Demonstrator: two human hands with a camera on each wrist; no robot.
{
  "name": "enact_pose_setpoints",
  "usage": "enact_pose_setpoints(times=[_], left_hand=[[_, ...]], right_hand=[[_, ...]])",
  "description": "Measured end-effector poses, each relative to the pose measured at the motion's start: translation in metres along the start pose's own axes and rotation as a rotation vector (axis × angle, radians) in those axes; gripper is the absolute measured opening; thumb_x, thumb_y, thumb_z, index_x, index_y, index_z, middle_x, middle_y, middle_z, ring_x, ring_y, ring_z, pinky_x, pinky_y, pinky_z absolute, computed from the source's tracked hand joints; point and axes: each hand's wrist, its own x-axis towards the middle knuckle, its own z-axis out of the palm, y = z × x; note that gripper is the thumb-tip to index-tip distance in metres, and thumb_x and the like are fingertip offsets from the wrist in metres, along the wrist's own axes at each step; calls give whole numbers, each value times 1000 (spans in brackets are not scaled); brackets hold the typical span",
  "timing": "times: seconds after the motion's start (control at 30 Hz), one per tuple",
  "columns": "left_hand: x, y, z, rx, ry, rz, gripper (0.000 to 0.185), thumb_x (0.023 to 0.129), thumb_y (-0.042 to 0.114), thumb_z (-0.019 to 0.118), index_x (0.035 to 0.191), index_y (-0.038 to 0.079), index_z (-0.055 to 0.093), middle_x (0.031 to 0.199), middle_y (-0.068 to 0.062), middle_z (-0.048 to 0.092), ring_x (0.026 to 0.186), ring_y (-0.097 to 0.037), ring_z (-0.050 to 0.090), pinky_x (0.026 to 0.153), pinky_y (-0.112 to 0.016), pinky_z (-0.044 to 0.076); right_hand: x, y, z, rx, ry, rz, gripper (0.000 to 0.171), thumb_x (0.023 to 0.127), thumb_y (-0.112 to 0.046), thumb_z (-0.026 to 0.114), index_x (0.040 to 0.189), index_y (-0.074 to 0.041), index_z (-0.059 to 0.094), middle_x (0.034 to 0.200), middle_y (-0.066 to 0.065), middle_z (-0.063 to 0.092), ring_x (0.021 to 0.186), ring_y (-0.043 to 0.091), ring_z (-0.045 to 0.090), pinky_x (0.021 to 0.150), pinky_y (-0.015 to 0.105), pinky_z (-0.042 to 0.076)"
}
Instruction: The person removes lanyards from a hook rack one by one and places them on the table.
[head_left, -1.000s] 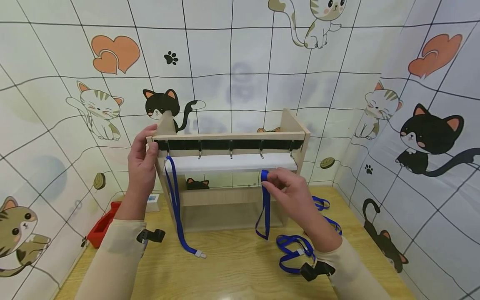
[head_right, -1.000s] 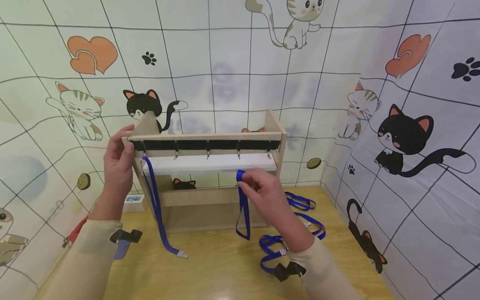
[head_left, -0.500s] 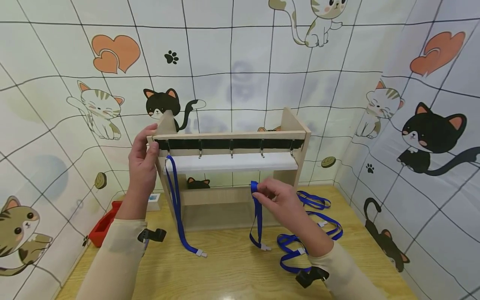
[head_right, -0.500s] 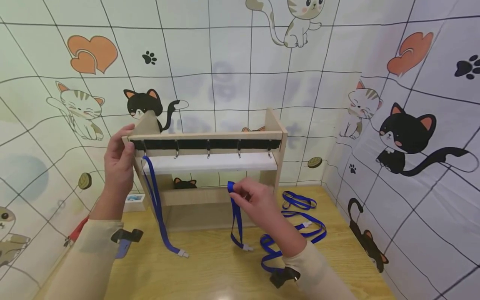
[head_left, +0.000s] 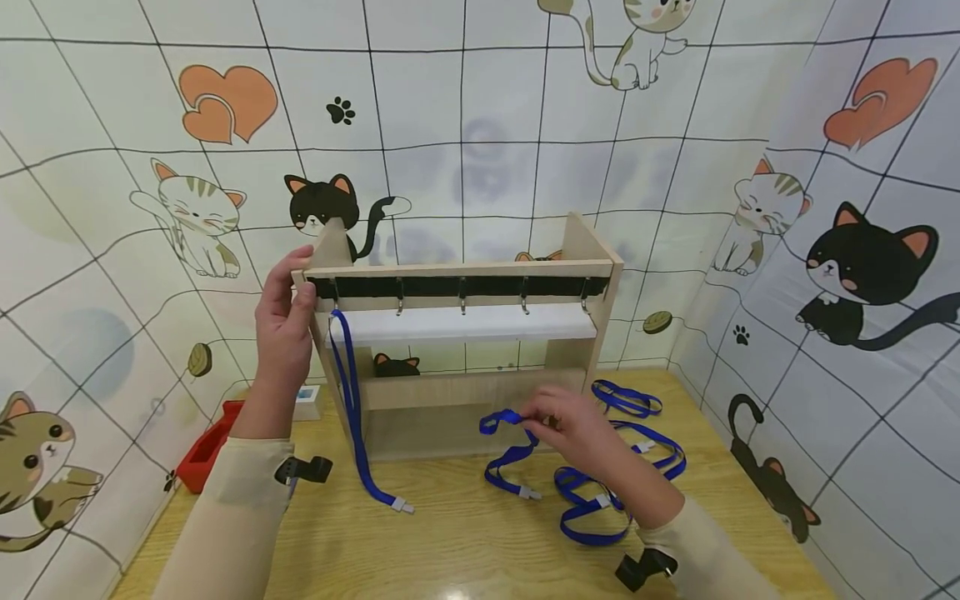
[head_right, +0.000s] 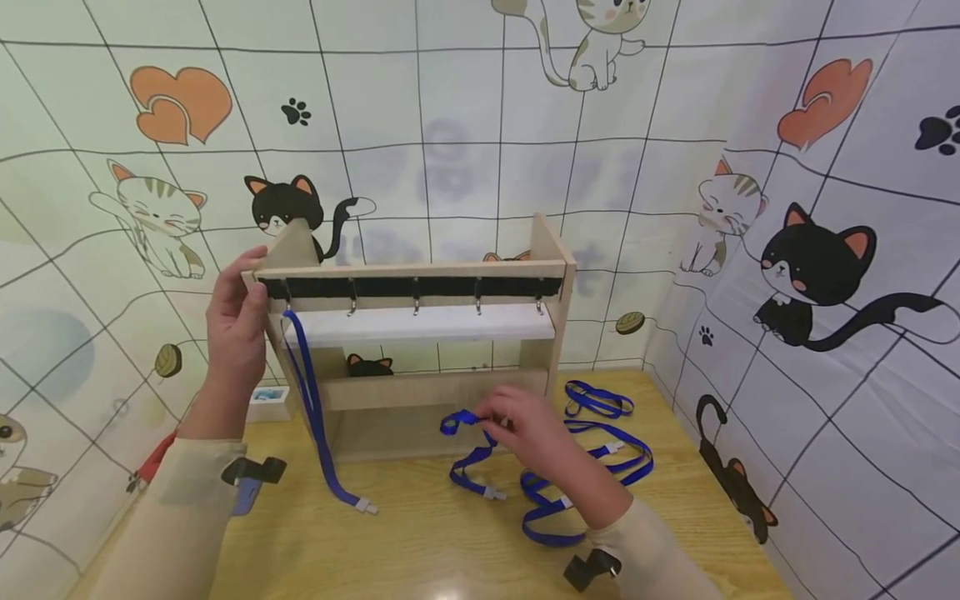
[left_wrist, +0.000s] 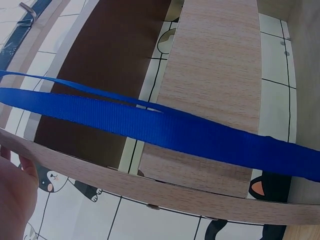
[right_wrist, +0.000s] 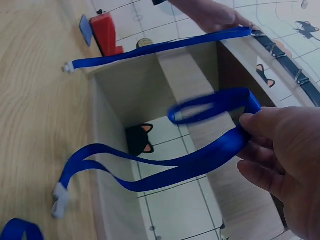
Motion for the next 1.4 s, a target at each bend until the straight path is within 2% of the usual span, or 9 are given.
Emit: enact_pose_setpoints(times=[0.23, 0.37, 0.57, 0.7, 0.93, 1.07, 1.4], left_hand=[[0, 0, -1, -21, 4, 3, 37, 115, 12, 59, 151, 5, 58, 168, -6, 50, 157, -36, 35, 118, -35, 47], [0, -1, -1, -26, 2, 3, 37, 115, 11, 58, 151, 4, 57, 168, -6, 50, 156, -38, 34, 118, -35, 47], [-2, -1, -1, -28, 4, 3, 37, 115, 10, 58, 152, 6, 59, 167, -6, 50, 153, -34, 38, 116, -32, 47], [-1, -2, -1, -40, 4, 5, 37, 115, 9, 58, 152, 7, 59, 167, -6, 50, 153, -33, 39, 116, -32, 48], [-2, -1, 1, -45, 3, 4, 37, 115, 9, 58, 152, 7, 59, 167, -6, 50, 154, -34, 38, 116, -31, 48], [-1, -1, 1, -47, 3, 9, 36, 115, 9, 58, 151, 6, 59, 168, -7, 50, 156, -37, 35, 117, -32, 48], [1, -3, 1, -57, 1, 18, 36, 115, 8, 57, 151, 6, 59, 167, -8, 50, 155, -33, 37, 116, -31, 48]], right_hand=[[-16, 12, 10, 100, -141, 77, 15, 102, -3, 79, 110, -16, 80, 103, -3, 72, 87, 4, 66, 68, 27, 58], [-23, 19, 19, 147, -190, 101, 16, 101, -3, 80, 110, -16, 81, 103, -4, 72, 84, 3, 65, 68, 27, 58], [-33, 33, 34, 144, -246, 109, 16, 100, -3, 82, 107, -17, 82, 105, -8, 73, 89, 2, 66, 72, 26, 58], [-37, 42, 44, 155, -287, 129, 16, 100, -1, 81, 107, -15, 82, 105, -6, 73, 92, 3, 66, 77, 27, 59], [-46, 60, 63, 167, -309, 138, 15, 98, 2, 81, 106, -11, 80, 102, -1, 74, 91, 4, 64, 79, 32, 60], [-48, 68, 71, 174, -313, 161, 13, 99, 0, 81, 106, -11, 80, 102, -2, 74, 90, 3, 65, 79, 30, 59], [-51, 69, 81, 152, -347, 248, 11, 99, -6, 82, 109, -9, 80, 102, -2, 72, 91, 4, 65, 79, 29, 58]])
